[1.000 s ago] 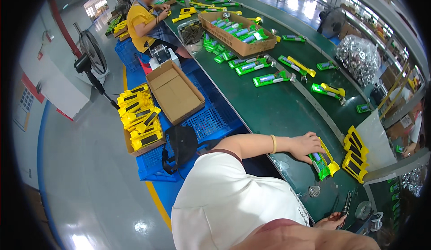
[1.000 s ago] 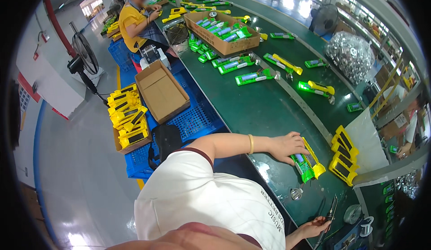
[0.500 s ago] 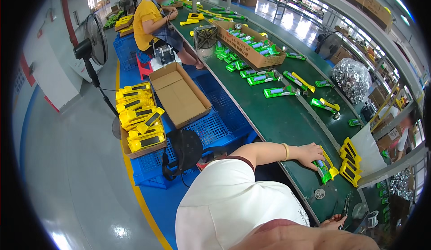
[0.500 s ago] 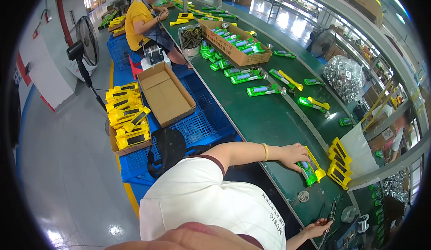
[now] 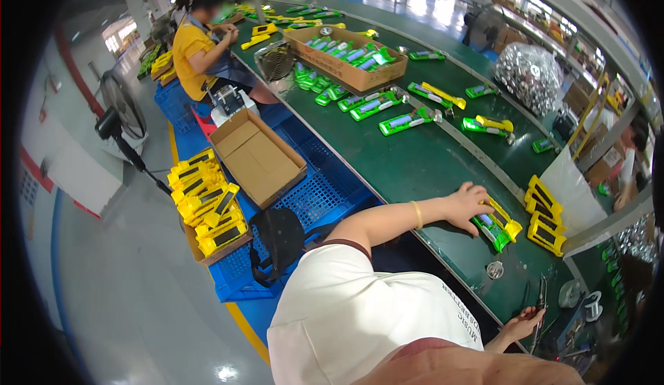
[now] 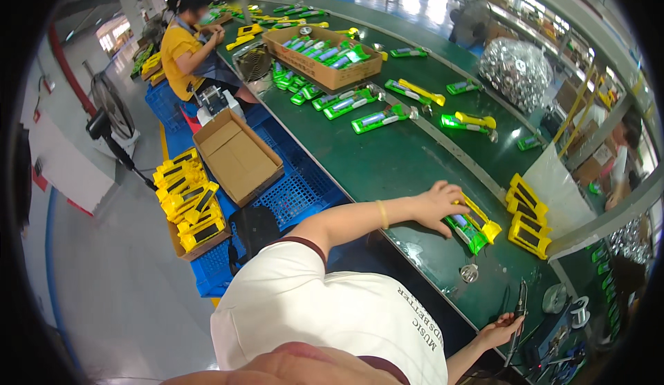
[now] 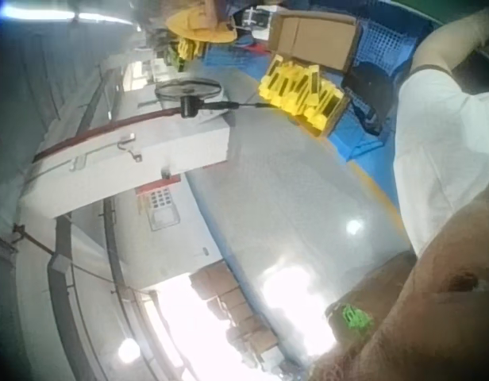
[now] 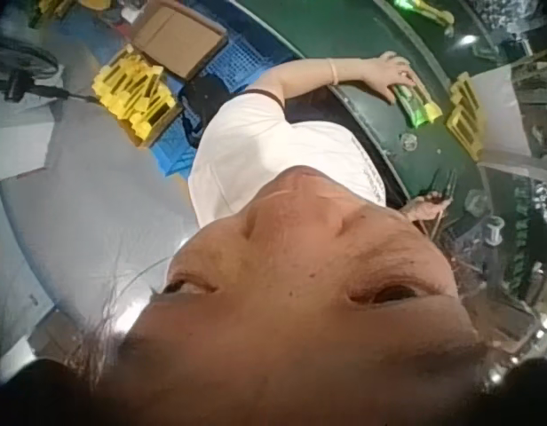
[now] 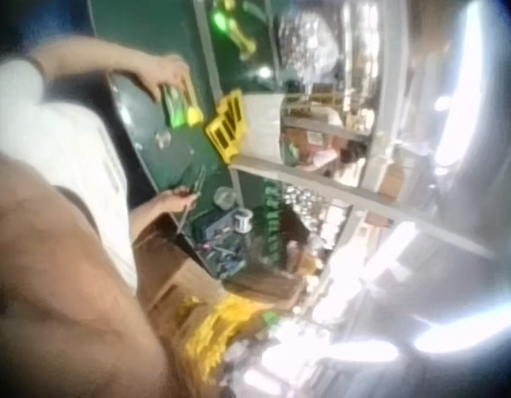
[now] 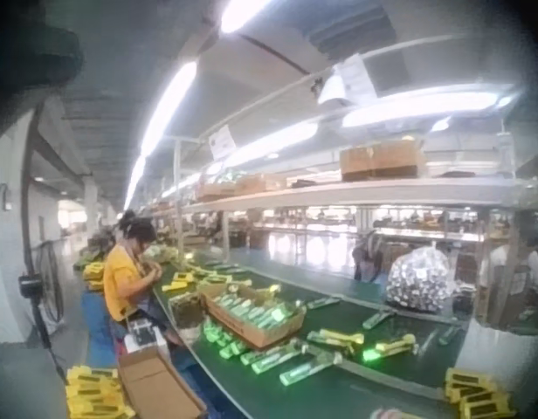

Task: Soldering wires and components onto a circuit board for flashlights on an assembly line.

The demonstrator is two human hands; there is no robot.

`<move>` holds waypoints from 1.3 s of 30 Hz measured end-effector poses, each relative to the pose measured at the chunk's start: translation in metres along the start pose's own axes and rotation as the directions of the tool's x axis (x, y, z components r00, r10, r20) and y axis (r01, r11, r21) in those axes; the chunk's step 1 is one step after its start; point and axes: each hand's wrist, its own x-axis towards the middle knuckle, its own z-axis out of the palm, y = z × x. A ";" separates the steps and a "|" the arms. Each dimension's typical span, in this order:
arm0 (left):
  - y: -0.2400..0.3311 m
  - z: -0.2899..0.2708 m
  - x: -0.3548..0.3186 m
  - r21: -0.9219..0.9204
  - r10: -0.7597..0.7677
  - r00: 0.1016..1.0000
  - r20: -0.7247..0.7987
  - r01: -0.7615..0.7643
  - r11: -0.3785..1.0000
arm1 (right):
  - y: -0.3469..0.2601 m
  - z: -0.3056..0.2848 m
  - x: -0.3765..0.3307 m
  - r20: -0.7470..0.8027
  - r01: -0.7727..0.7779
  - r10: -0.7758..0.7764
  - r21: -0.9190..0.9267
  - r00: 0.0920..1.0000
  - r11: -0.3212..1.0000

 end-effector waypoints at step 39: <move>-0.004 -0.070 -0.025 -0.059 -0.456 0.858 0.238 0.481 0.875 | 0.005 0.005 0.007 0.035 -0.029 0.022 0.186 0.999 0.982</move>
